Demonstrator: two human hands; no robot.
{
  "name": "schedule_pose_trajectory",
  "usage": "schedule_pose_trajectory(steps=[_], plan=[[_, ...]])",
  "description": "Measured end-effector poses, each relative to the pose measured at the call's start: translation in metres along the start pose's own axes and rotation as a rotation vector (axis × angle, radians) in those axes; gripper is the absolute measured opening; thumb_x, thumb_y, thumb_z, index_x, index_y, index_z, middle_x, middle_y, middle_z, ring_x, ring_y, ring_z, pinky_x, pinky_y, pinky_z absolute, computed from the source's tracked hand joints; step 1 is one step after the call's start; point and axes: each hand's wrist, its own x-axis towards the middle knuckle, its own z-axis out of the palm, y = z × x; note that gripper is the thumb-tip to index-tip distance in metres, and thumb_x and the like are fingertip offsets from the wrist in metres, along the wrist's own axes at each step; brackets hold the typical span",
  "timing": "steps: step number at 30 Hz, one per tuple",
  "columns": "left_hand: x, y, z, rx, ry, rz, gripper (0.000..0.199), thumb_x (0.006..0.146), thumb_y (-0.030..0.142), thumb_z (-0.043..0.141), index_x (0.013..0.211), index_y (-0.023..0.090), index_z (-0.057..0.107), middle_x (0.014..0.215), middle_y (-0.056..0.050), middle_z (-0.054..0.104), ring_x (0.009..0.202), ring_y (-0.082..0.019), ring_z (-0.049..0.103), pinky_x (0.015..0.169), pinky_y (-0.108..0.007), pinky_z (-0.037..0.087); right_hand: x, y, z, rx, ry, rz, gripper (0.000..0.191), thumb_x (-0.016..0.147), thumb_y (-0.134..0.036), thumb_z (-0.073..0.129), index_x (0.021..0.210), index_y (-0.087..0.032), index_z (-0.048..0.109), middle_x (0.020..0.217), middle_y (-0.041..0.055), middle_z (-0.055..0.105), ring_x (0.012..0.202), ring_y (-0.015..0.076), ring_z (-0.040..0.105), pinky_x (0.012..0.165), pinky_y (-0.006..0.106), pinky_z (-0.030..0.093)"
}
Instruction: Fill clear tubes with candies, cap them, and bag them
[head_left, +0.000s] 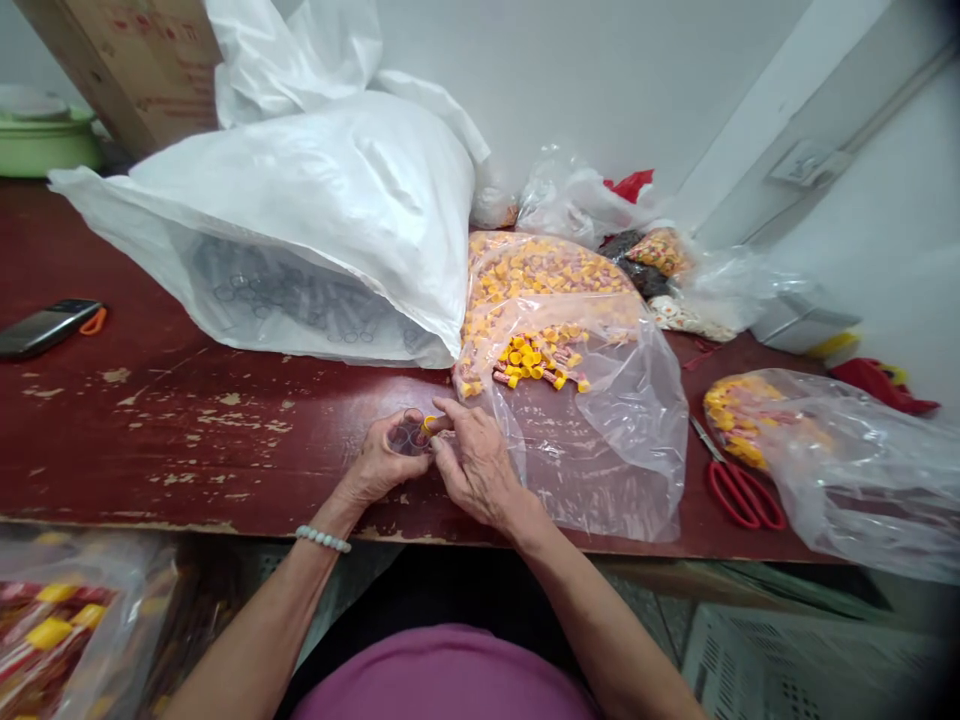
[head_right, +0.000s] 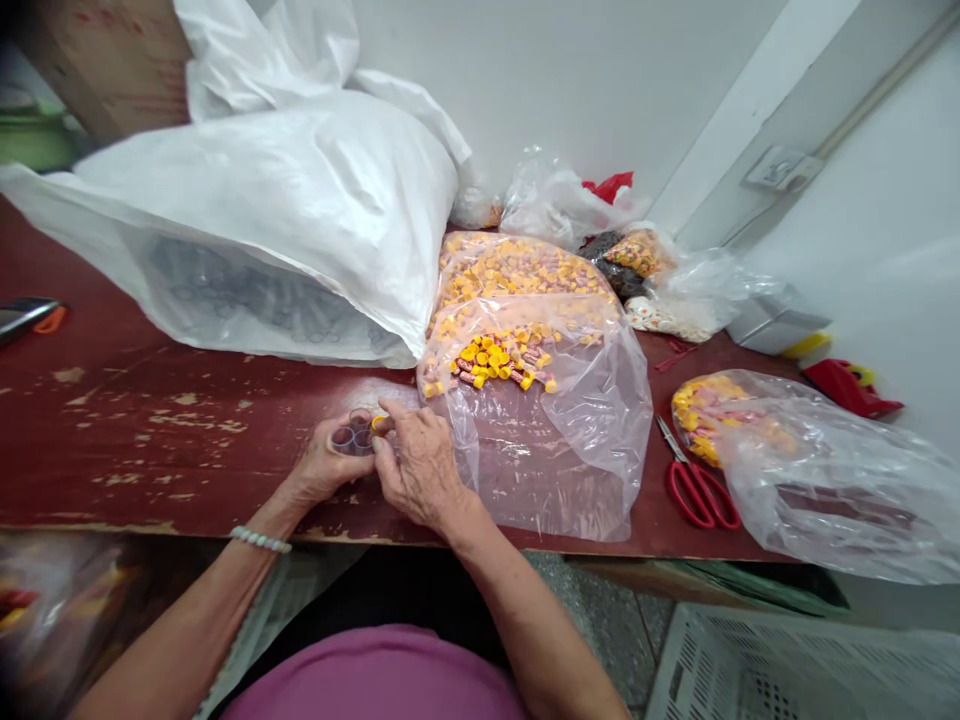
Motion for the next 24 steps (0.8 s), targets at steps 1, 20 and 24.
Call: schedule_pose_trajectory(steps=[1, 20, 24], plan=[[0.000, 0.000, 0.001, -0.017, 0.006, -0.019, 0.035, 0.050, 0.018, 0.072, 0.080, 0.014, 0.054, 0.066, 0.002, 0.062, 0.057, -0.010, 0.055, 0.055, -0.021, 0.043, 0.002, 0.003, -0.004, 0.026, -0.004, -0.001, 0.038, 0.087, -0.021, 0.048, 0.124, -0.017, 0.048, 0.101, 0.0055, 0.067, 0.095, 0.0193, 0.056, 0.089, 0.037, 0.044], [0.000, -0.003, 0.008, -0.188, 0.014, -0.098, 0.049, 0.047, 0.014, 0.075, 0.089, 0.015, 0.049, 0.072, -0.001, 0.066, 0.067, -0.014, 0.062, 0.062, -0.023, 0.047, 0.016, 0.068, -0.039, 0.146, 0.274, 0.240, 0.026, 0.088, -0.033, 0.051, 0.110, -0.019, 0.056, 0.093, 0.0043, 0.059, 0.079, 0.0138, 0.055, 0.072, 0.028, 0.047], [0.001, 0.000, 0.007, -0.052, -0.035, -0.017, 0.037, 0.052, 0.015, 0.072, 0.084, 0.013, 0.054, 0.072, 0.000, 0.064, 0.065, -0.012, 0.058, 0.063, -0.023, 0.045, 0.018, 0.017, -0.032, 0.051, 0.052, -0.091, 0.022, 0.087, -0.019, 0.048, 0.107, -0.020, 0.058, 0.101, 0.0077, 0.054, 0.096, 0.0168, 0.053, 0.086, 0.032, 0.046]])
